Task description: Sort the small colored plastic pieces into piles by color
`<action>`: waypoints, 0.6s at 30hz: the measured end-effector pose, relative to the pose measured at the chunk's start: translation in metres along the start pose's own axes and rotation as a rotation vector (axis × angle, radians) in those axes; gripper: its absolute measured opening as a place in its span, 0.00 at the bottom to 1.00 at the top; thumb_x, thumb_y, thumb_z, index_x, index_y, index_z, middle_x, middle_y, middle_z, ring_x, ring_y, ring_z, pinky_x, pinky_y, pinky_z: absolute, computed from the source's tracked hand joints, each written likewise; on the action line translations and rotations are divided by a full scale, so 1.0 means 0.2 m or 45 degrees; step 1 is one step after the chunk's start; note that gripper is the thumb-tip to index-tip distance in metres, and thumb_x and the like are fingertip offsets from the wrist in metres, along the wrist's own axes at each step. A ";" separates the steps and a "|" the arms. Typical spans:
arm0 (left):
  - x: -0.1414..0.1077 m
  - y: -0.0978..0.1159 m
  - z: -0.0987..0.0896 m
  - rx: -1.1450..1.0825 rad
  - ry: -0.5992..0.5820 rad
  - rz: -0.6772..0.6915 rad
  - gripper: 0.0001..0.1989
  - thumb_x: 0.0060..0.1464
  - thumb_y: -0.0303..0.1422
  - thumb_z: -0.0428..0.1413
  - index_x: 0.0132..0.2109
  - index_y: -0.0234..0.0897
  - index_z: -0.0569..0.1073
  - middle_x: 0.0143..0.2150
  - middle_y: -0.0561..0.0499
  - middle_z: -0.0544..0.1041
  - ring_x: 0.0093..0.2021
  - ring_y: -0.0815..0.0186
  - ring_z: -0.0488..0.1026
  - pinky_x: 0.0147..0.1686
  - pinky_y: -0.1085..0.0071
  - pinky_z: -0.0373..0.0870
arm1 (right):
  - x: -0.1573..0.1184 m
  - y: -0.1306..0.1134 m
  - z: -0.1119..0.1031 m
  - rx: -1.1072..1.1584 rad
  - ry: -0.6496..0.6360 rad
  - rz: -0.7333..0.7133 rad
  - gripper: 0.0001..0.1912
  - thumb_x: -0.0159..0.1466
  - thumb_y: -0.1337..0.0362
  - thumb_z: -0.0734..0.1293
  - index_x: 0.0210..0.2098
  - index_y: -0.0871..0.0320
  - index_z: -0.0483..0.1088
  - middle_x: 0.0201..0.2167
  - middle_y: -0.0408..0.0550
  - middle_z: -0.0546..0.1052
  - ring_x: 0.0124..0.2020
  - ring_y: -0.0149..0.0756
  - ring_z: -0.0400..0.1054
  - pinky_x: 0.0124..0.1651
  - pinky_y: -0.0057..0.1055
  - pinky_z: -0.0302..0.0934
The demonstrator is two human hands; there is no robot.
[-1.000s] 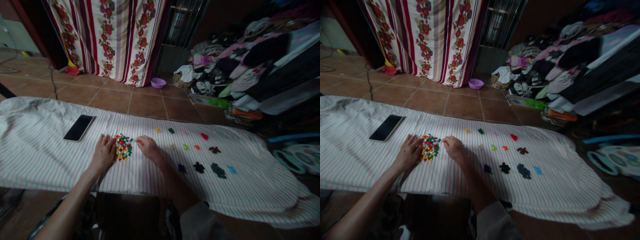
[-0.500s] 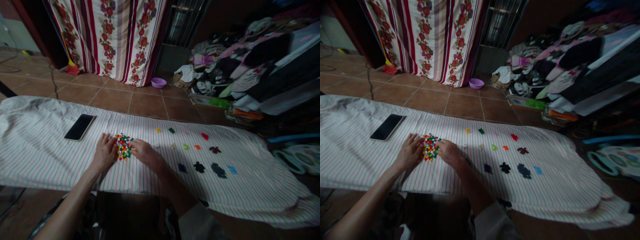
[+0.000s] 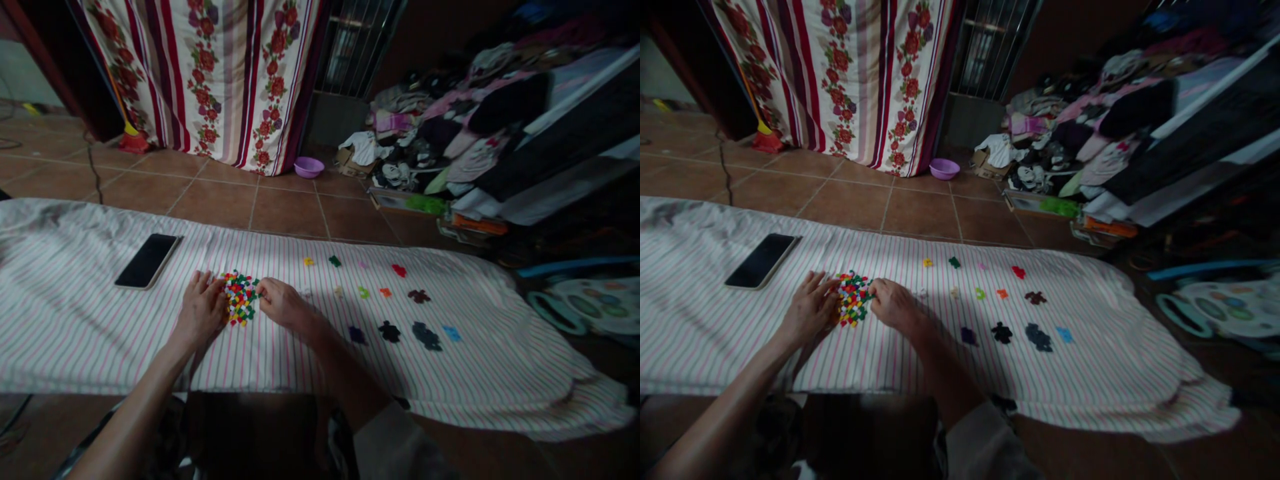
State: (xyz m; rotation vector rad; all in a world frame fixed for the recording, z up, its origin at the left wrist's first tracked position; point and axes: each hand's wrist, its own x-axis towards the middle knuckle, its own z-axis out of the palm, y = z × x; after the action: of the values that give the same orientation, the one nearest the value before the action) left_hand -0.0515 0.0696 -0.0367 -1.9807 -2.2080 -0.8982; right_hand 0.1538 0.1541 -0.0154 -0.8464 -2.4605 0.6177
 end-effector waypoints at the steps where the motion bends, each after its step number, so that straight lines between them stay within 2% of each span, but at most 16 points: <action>1: 0.00 0.00 0.00 -0.004 -0.004 0.007 0.22 0.61 0.40 0.41 0.49 0.37 0.74 0.55 0.41 0.73 0.63 0.52 0.61 0.64 0.44 0.56 | 0.00 0.01 -0.01 0.002 0.017 0.018 0.12 0.53 0.76 0.60 0.34 0.56 0.66 0.29 0.42 0.71 0.30 0.31 0.62 0.37 0.27 0.57; 10: 0.01 -0.02 0.01 -0.011 -0.015 0.064 0.22 0.61 0.41 0.40 0.48 0.36 0.74 0.52 0.42 0.75 0.62 0.52 0.64 0.65 0.45 0.56 | 0.01 0.14 -0.13 -0.031 0.143 0.159 0.13 0.53 0.76 0.60 0.35 0.56 0.69 0.29 0.42 0.72 0.31 0.32 0.65 0.38 0.27 0.59; 15: 0.01 -0.02 0.02 -0.027 0.008 0.058 0.21 0.60 0.40 0.41 0.49 0.39 0.74 0.53 0.43 0.75 0.62 0.52 0.63 0.64 0.44 0.57 | -0.02 0.26 -0.29 -0.060 0.244 0.318 0.12 0.56 0.73 0.61 0.35 0.57 0.73 0.30 0.44 0.76 0.32 0.32 0.68 0.40 0.27 0.61; 18: 0.01 -0.02 0.02 -0.010 0.035 0.019 0.23 0.60 0.42 0.40 0.50 0.37 0.73 0.55 0.41 0.73 0.63 0.51 0.61 0.64 0.45 0.58 | -0.06 0.35 -0.40 -0.062 0.372 0.509 0.12 0.57 0.71 0.61 0.37 0.57 0.74 0.33 0.45 0.78 0.34 0.32 0.71 0.42 0.28 0.63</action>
State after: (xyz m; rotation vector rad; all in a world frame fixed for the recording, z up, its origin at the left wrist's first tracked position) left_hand -0.0531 0.0728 -0.0411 -1.9731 -2.1754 -0.9276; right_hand 0.2369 0.2170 0.0071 -1.3618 -2.0642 0.5238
